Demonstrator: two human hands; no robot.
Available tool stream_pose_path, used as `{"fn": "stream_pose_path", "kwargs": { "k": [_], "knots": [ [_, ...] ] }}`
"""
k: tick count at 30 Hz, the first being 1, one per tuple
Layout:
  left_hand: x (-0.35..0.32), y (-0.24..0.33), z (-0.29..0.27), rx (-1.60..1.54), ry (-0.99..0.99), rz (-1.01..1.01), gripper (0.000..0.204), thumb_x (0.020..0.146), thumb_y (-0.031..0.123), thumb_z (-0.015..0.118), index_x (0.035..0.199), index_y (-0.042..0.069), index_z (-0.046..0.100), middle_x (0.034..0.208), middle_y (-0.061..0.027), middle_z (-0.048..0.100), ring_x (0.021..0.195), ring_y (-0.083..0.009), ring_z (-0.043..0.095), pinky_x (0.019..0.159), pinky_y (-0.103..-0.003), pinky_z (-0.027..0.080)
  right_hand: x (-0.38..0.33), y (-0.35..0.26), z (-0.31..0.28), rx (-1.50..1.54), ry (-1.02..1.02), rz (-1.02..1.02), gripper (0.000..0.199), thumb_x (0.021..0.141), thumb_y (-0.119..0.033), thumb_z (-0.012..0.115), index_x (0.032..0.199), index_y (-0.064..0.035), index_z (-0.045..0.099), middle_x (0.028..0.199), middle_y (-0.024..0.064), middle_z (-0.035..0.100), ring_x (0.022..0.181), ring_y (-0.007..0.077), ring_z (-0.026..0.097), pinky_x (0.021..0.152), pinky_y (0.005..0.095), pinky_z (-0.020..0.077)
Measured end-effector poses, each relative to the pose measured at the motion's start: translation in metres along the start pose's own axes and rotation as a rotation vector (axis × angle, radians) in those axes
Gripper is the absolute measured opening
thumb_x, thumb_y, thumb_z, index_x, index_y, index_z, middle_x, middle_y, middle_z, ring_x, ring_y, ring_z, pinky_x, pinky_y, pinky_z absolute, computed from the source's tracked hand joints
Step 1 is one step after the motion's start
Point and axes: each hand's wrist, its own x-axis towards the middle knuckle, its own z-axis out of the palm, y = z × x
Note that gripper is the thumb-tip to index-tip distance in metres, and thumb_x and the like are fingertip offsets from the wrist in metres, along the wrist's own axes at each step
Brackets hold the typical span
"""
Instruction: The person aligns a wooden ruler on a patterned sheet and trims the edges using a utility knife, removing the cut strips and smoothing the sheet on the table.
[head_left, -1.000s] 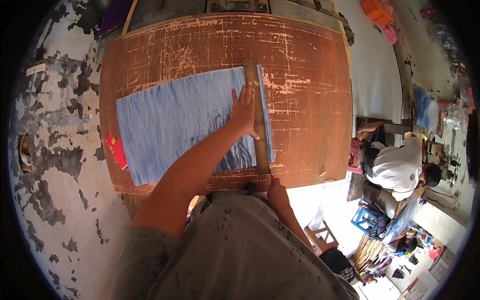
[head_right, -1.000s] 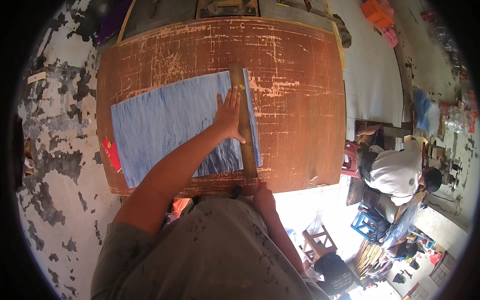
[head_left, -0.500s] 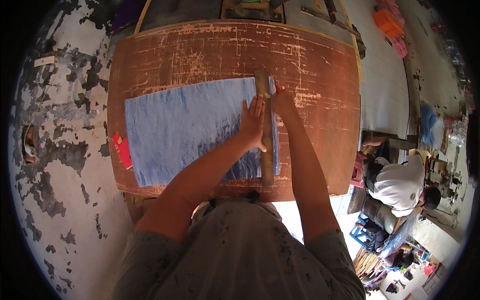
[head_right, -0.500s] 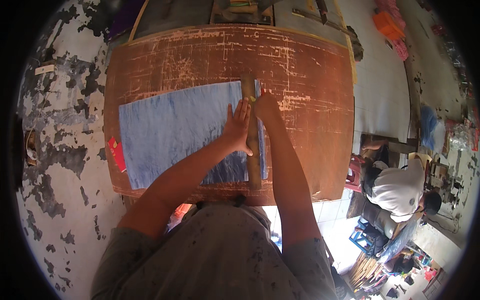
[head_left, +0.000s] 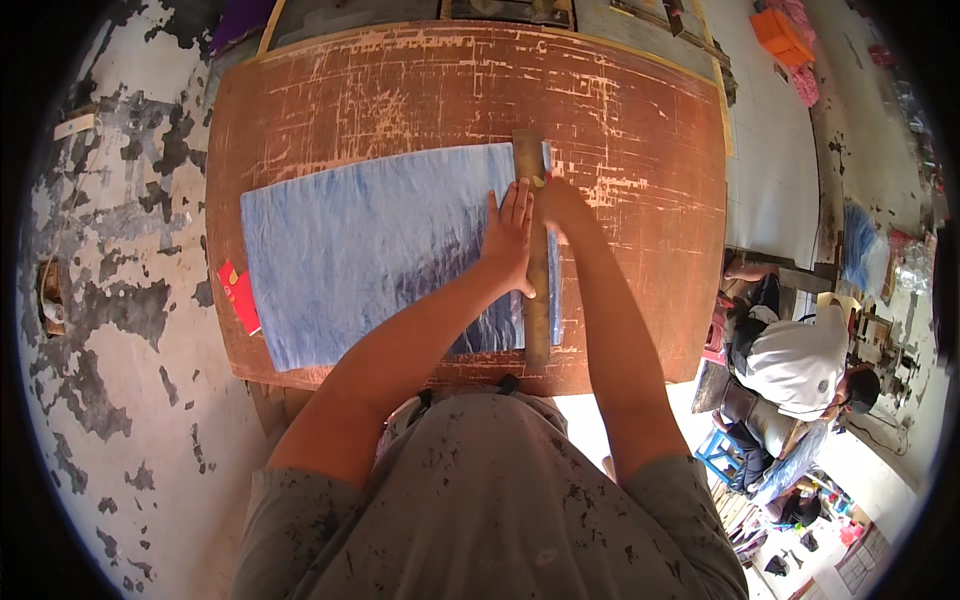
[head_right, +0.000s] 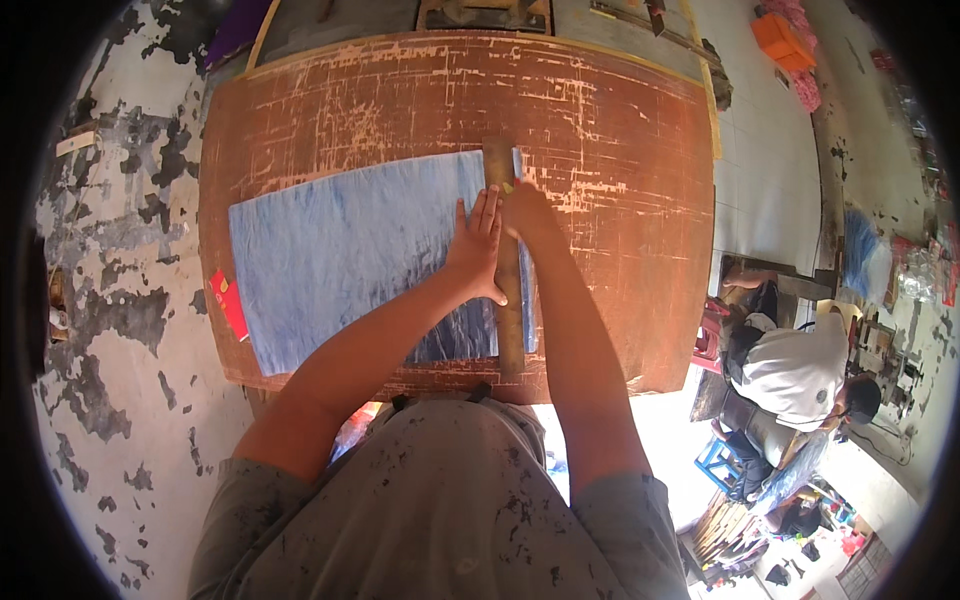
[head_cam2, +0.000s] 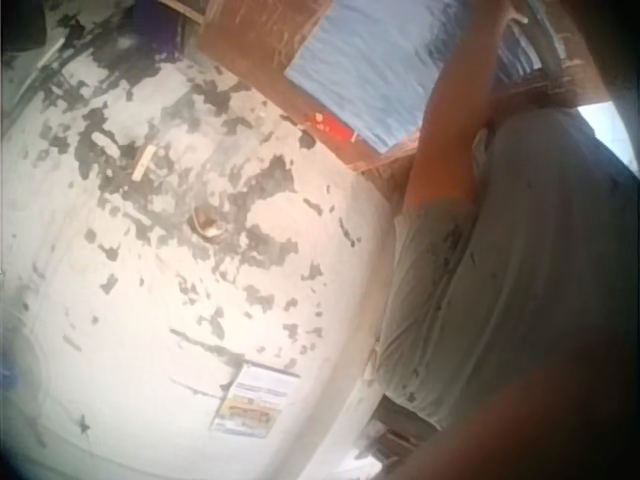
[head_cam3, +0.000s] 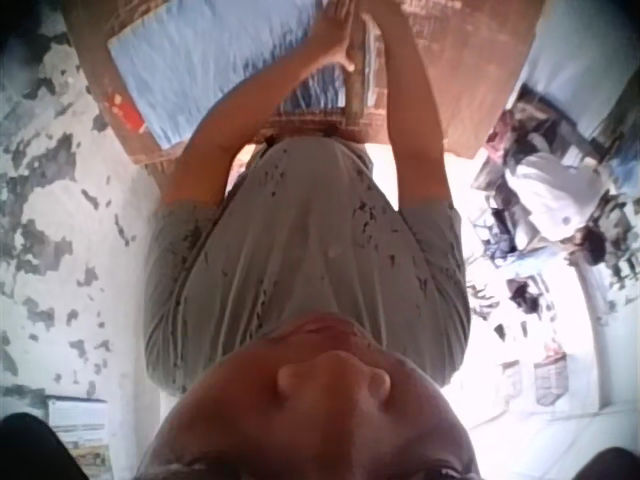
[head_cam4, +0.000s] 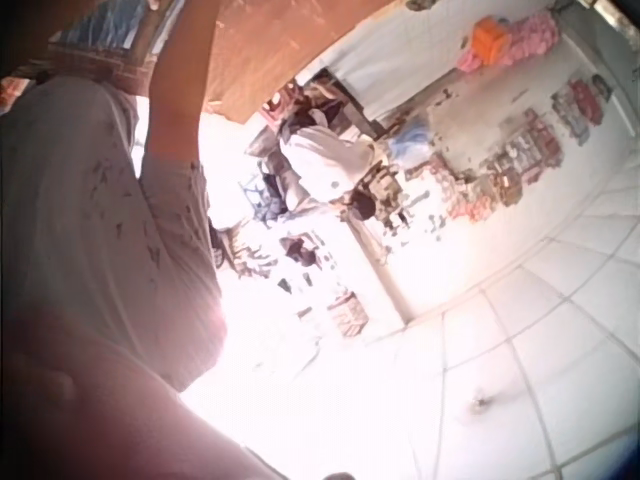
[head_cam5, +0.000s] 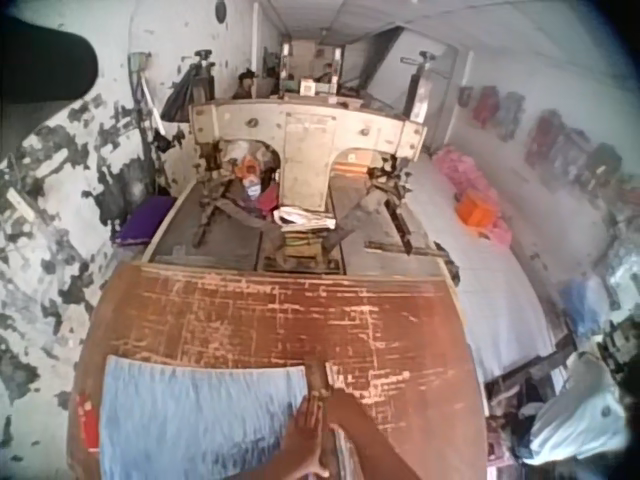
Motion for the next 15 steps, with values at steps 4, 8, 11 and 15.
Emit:
{"fn": "stream_pose_path", "kwargs": {
  "k": [4,8,11,15],
  "knots": [
    [0.0,0.0,0.008,0.013,0.004,-0.014,0.162,0.054,0.085,0.082,0.163,-0.012,0.01,0.17,-0.0349,-0.004,0.16,-0.048,-0.004,0.122,-0.071,0.01,-0.073,0.001,0.028,-0.038,-0.046,-0.083,0.038,0.096,-0.014,0.059,0.118,0.017,0.06,0.105,0.0376,0.07,0.099,0.049,0.072,0.08,0.0514,0.0598],
    [0.004,0.005,0.001,0.038,-0.014,-0.021,0.162,0.054,0.087,0.081,0.164,-0.009,0.01,0.171,-0.0336,-0.005,0.16,-0.0477,-0.006,0.122,-0.071,0.009,-0.121,0.031,0.061,0.122,-0.094,0.049,0.036,0.099,-0.019,0.056,0.116,0.0124,0.057,0.102,0.04,0.068,0.099,0.0553,0.069,0.085,0.0561,0.0564],
    [0.002,0.005,0.003,0.024,-0.026,-0.02,0.163,0.054,0.086,0.081,0.163,-0.01,0.009,0.17,-0.0343,-0.007,0.16,-0.0468,-0.007,0.122,-0.072,0.01,-0.151,0.037,0.087,0.267,-0.037,0.202,0.034,0.101,-0.022,0.053,0.112,0.0103,0.057,0.101,0.0417,0.067,0.098,0.0563,0.068,0.087,0.059,0.0546],
    [0.0,0.004,0.008,0.026,0.005,-0.039,0.164,0.053,0.086,0.081,0.163,-0.011,0.007,0.171,-0.0335,-0.007,0.16,-0.0456,-0.006,0.121,-0.072,0.01,-0.189,0.036,0.097,0.314,-0.027,0.261,0.04,0.104,-0.027,0.049,0.114,0.0107,0.056,0.101,0.0418,0.067,0.098,0.0564,0.068,0.086,0.0606,0.0541]
  ]
}}
